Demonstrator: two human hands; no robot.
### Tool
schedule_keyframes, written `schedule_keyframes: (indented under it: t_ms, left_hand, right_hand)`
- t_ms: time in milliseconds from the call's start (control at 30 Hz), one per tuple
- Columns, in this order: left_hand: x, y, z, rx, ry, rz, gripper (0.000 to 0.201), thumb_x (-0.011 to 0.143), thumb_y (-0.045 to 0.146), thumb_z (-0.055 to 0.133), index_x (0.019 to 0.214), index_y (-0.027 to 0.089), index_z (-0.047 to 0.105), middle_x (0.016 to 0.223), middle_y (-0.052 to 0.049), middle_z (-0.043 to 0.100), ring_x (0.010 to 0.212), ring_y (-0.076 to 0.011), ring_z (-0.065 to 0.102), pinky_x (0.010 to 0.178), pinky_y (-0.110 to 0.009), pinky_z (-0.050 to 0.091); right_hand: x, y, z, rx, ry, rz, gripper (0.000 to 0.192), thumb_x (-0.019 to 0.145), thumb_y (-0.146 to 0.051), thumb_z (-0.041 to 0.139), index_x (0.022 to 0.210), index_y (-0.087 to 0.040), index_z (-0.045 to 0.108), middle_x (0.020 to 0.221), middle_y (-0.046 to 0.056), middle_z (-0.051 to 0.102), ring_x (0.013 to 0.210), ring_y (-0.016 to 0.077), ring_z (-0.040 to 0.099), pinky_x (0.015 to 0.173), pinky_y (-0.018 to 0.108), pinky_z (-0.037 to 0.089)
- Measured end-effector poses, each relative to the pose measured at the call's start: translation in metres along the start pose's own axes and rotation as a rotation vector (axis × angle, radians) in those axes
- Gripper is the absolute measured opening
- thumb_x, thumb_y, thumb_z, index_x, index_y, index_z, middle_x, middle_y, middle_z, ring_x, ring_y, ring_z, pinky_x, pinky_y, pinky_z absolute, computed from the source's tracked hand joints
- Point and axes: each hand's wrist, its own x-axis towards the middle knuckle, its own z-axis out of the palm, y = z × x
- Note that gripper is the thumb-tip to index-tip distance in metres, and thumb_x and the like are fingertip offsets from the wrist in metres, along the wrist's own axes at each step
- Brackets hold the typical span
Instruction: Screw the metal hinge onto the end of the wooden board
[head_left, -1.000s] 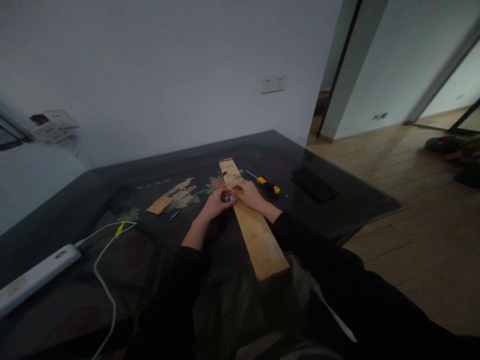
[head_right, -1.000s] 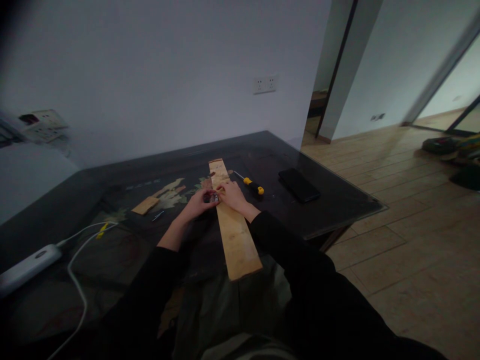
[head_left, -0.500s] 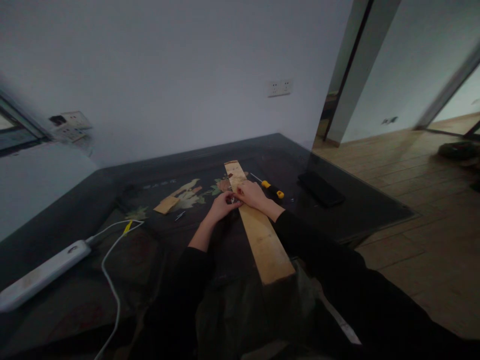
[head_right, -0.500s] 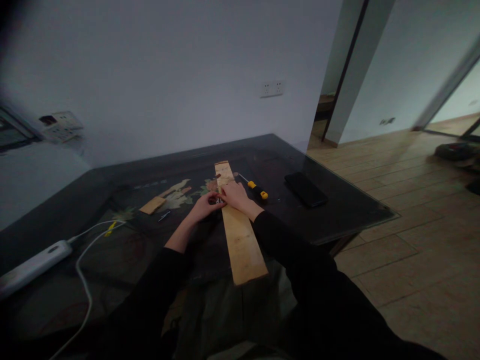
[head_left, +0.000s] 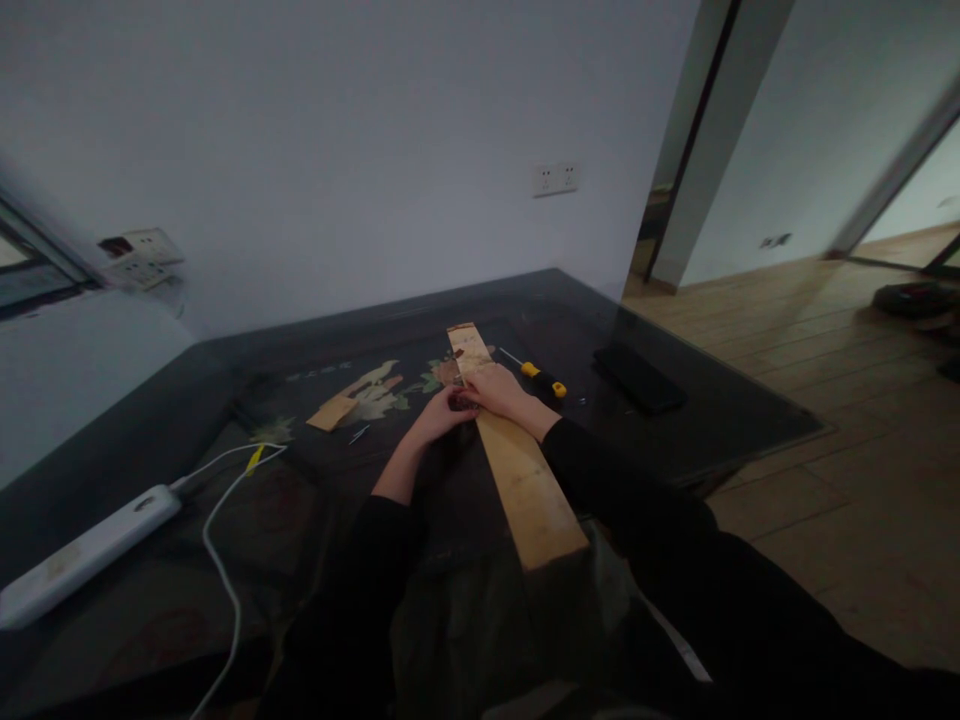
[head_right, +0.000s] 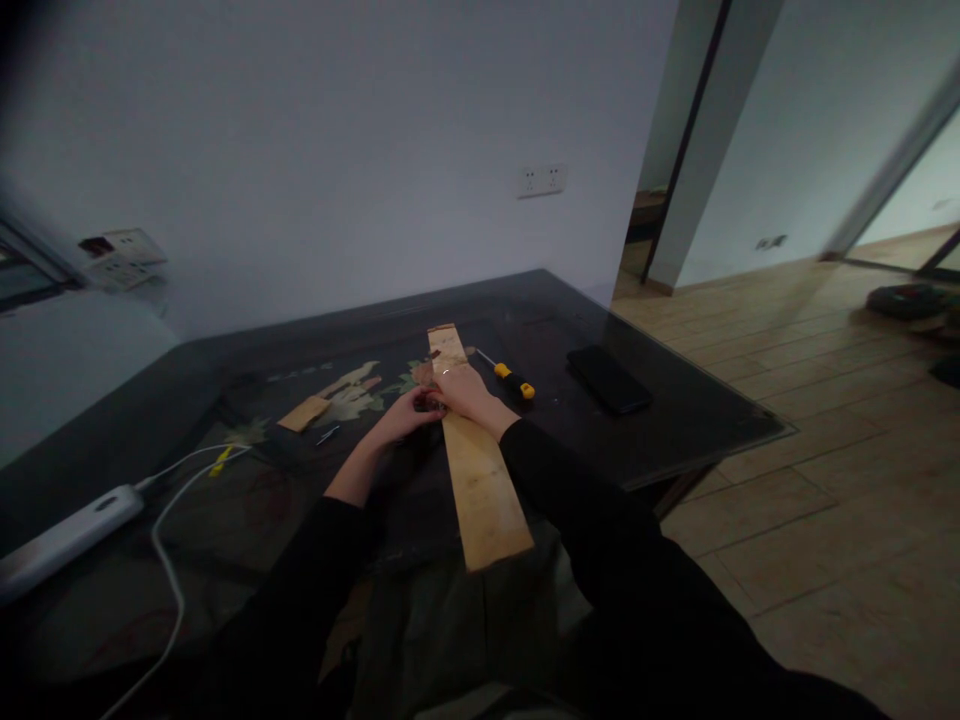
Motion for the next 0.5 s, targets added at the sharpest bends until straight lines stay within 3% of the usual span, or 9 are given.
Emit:
schedule_keyframes:
  t_ms: [200,500]
  left_hand:
    - [0.0013,-0.0041,0.0020,-0.029,0.002,0.020,0.043,0.061,0.029,0.081,0.097,0.015,0.062,0.092,-0.006,0.068,0.084,-0.0188,0.062,0.085,-0.036,0.048]
    - [0.0025,-0.0007,0.0024,-0.093,0.014,-0.041,0.043,0.059,0.026,0.083,0.096,0.013,0.066,0.084,-0.004,0.070,0.076,-0.0168,0.063,0.081,-0.034,0.049]
  right_hand:
    - [-0.0010,-0.0012,0.0029,-0.031,0.000,0.047,0.042,0.098,-0.043,0.045,0.102,-0.011,0.072,0.102,0.019,0.072,0.100,0.0281,0.067,0.084,0.033,0.047]
    - [0.0020,0.0010,0.0051,-0.021,-0.012,-0.022,0.035,0.099,-0.035,0.046,0.109,-0.011,0.069,0.106,0.019,0.072,0.103,0.0288,0.067,0.085,0.036,0.049]
